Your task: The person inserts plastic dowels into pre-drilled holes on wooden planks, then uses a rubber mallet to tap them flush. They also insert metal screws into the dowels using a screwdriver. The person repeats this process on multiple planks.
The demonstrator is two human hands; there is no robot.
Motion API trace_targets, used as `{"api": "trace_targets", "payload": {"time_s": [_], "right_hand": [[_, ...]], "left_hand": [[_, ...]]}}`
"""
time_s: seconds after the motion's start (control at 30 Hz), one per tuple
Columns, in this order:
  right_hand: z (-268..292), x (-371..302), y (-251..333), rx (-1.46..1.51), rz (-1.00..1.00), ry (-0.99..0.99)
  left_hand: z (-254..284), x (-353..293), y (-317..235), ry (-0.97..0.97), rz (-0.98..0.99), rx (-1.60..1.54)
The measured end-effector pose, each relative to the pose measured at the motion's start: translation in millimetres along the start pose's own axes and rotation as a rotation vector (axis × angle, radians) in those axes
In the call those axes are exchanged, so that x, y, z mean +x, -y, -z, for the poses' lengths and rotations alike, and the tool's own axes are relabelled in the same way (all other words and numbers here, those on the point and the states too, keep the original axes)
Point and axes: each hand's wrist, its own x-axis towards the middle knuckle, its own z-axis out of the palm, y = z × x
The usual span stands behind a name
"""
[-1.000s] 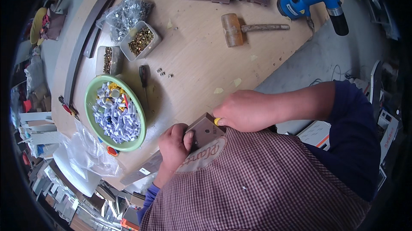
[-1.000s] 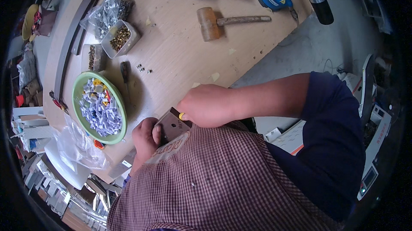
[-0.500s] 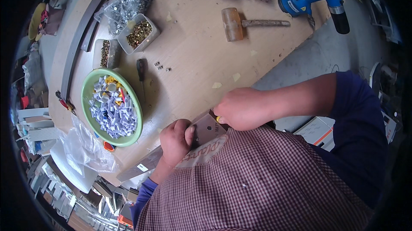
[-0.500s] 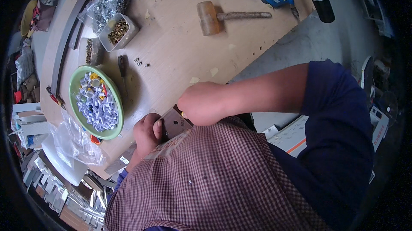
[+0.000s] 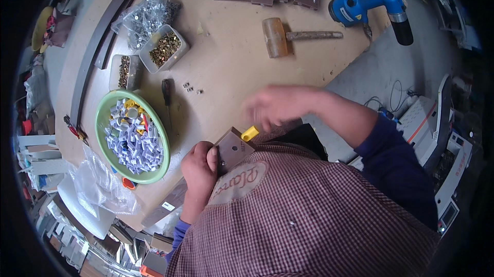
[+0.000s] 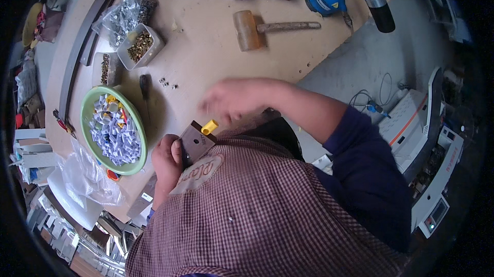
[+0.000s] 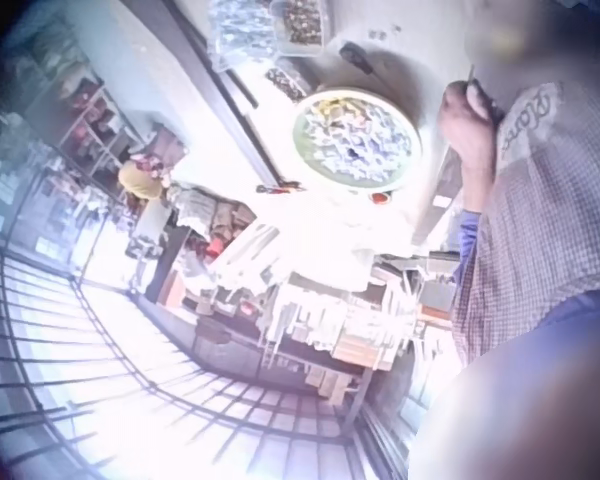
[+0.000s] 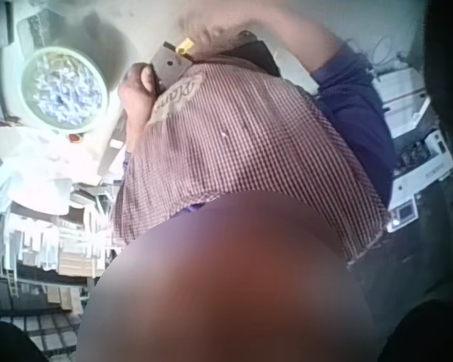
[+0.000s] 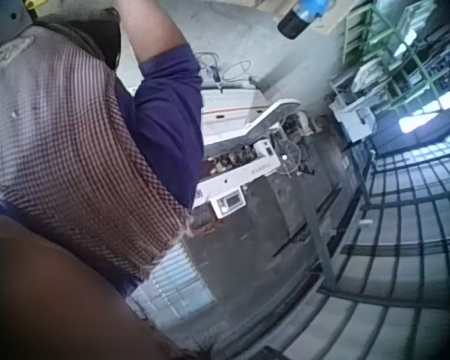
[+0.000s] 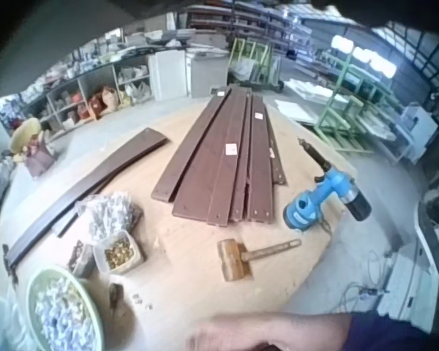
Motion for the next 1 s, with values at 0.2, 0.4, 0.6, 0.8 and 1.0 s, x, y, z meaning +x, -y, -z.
{"api": "trace_targets", "payload": {"time_s": [0.2,0.4,0.6,0.8,1.0], "right_hand": [[106,12,-138,-1.192,-0.303,-1.342],[82,2,-166,-0.825,-0.431,-1.116],[9,-41,-102,0.676,0.059,-0.819],[-56,-25,-59,0.637,-0.037,-0.499],[-27,-30,-43,0.759,0.125,-1.010]], "left_hand": [[-11,15,10,-0.007,-0.007,0.038],[-11,44,27,-0.062,-0.008,0.135],[-9,65,38,-0.120,0.019,0.217],[-12,77,36,-0.169,-0.019,0.236],[-9,79,33,-0.156,-0.003,0.242]]}}
